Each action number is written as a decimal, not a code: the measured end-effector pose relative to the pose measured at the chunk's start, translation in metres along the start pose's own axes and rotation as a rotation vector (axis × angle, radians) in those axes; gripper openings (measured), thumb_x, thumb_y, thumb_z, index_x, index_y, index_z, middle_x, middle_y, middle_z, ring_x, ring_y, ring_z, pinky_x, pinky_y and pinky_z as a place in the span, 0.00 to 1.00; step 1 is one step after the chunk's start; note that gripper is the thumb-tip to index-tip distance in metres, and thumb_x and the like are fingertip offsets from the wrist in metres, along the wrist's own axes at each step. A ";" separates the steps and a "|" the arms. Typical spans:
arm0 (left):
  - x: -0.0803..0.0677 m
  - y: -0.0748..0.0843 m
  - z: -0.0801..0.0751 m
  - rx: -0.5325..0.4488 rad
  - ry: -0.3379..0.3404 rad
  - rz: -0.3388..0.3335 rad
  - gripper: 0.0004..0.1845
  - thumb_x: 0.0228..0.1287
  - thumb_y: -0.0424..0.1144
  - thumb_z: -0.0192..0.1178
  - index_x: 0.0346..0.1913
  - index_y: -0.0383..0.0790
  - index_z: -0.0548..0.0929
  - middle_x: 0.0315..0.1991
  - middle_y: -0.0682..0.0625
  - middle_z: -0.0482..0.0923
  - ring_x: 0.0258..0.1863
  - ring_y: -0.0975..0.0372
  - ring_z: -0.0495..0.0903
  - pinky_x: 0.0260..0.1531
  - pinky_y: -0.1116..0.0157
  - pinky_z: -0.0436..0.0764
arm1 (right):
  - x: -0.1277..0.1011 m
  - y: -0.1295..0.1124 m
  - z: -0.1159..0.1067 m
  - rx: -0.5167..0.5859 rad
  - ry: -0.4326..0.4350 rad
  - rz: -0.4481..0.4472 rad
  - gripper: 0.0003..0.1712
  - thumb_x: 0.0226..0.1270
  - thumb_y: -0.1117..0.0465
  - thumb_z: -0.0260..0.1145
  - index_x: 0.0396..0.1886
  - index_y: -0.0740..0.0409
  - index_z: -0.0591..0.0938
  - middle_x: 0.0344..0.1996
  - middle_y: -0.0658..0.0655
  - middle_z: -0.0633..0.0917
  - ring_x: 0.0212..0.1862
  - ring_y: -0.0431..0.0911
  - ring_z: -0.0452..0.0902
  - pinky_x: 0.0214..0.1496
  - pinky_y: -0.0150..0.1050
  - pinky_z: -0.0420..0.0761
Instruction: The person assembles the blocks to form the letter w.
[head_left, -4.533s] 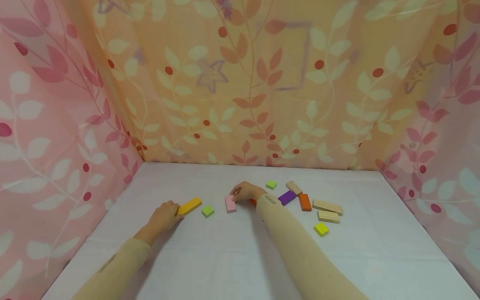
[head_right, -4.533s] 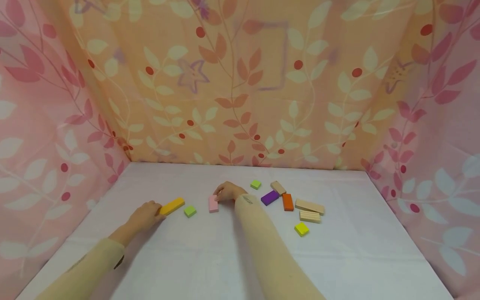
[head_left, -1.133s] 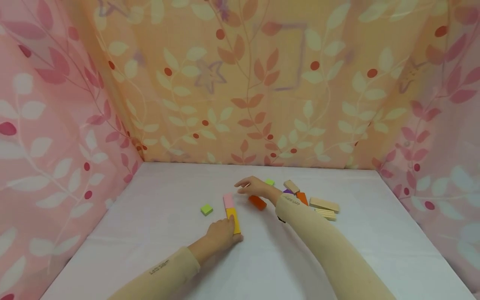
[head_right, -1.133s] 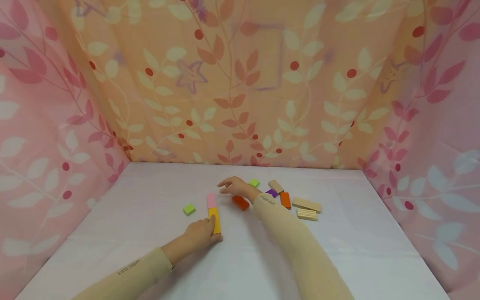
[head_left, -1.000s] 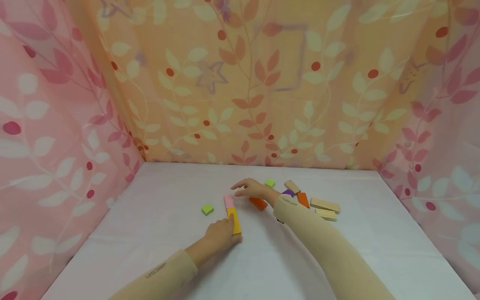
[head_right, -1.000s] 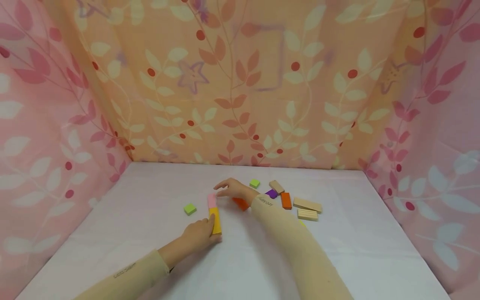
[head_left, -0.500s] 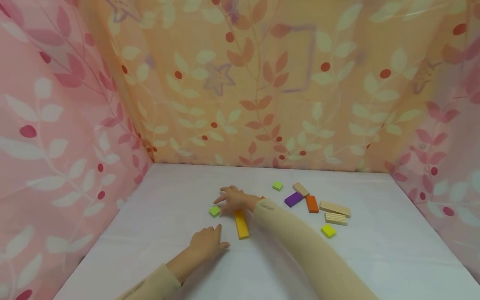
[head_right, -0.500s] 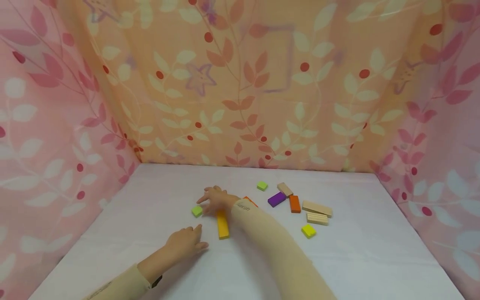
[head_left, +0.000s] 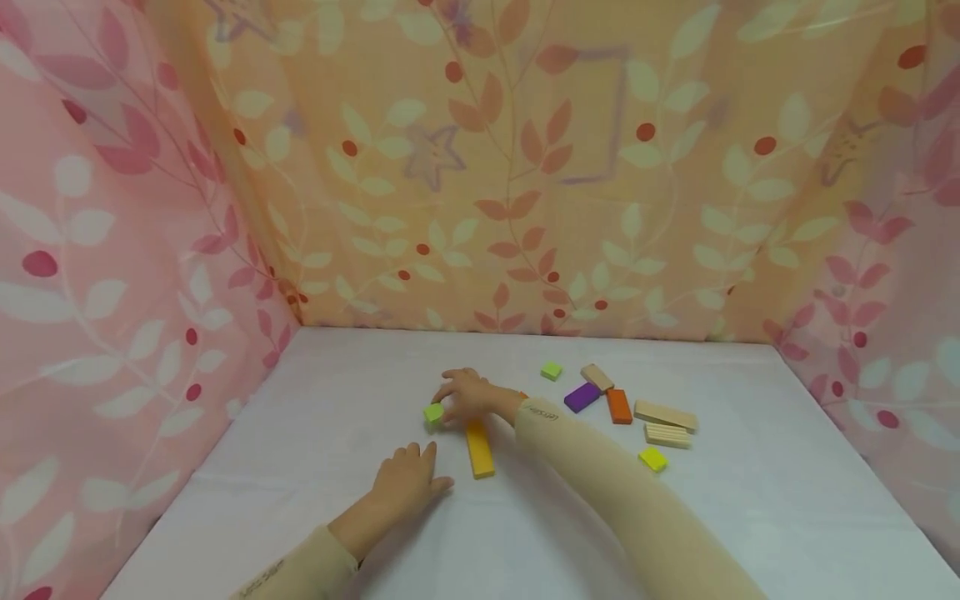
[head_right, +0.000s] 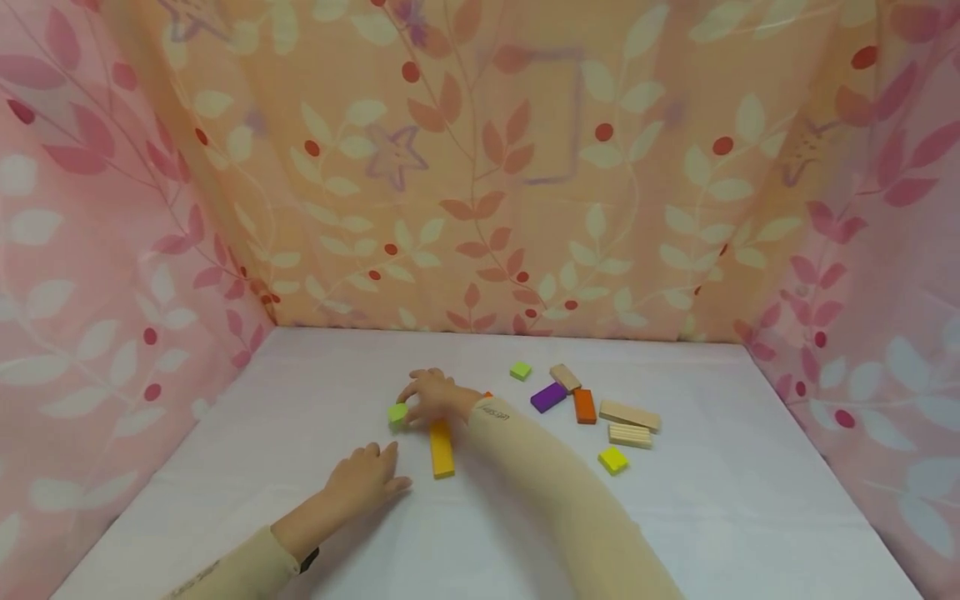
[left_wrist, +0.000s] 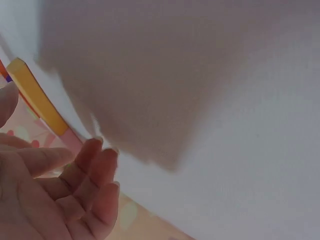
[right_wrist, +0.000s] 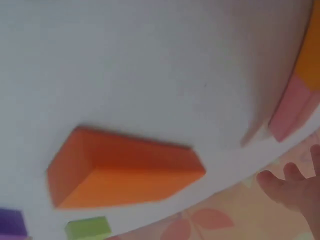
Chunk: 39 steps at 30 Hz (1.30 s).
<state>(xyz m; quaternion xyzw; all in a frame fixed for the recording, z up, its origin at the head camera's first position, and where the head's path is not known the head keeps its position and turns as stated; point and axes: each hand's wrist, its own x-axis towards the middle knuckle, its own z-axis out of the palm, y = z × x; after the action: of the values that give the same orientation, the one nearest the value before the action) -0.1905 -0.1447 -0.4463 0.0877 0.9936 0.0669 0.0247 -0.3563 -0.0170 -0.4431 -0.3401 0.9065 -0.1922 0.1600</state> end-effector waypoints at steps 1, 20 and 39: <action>0.002 -0.001 0.001 0.001 0.015 0.007 0.36 0.62 0.55 0.64 0.60 0.26 0.75 0.42 0.35 0.75 0.41 0.43 0.76 0.40 0.47 0.78 | -0.006 0.001 -0.005 0.025 0.011 -0.005 0.20 0.60 0.52 0.73 0.53 0.44 0.85 0.73 0.57 0.62 0.73 0.60 0.49 0.68 0.65 0.52; 0.067 -0.009 -0.002 -0.188 -0.133 0.063 0.37 0.72 0.53 0.53 0.75 0.36 0.57 0.75 0.35 0.47 0.71 0.31 0.44 0.59 0.30 0.56 | -0.123 0.028 -0.009 0.293 0.186 -0.026 0.17 0.59 0.62 0.74 0.48 0.59 0.84 0.50 0.60 0.78 0.54 0.57 0.72 0.57 0.52 0.74; 0.084 0.010 0.006 -0.182 -0.186 0.038 0.41 0.66 0.57 0.59 0.74 0.36 0.61 0.75 0.40 0.52 0.72 0.37 0.48 0.62 0.33 0.54 | -0.152 0.028 0.015 0.382 -0.067 0.236 0.10 0.60 0.60 0.73 0.42 0.49 0.85 0.35 0.54 0.76 0.41 0.48 0.69 0.42 0.42 0.71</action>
<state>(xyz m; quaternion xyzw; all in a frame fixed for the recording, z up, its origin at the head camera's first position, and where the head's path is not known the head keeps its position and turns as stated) -0.2709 -0.1193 -0.4542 0.1097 0.9750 0.1489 0.1234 -0.2565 0.1021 -0.4453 -0.2015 0.8813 -0.3289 0.2728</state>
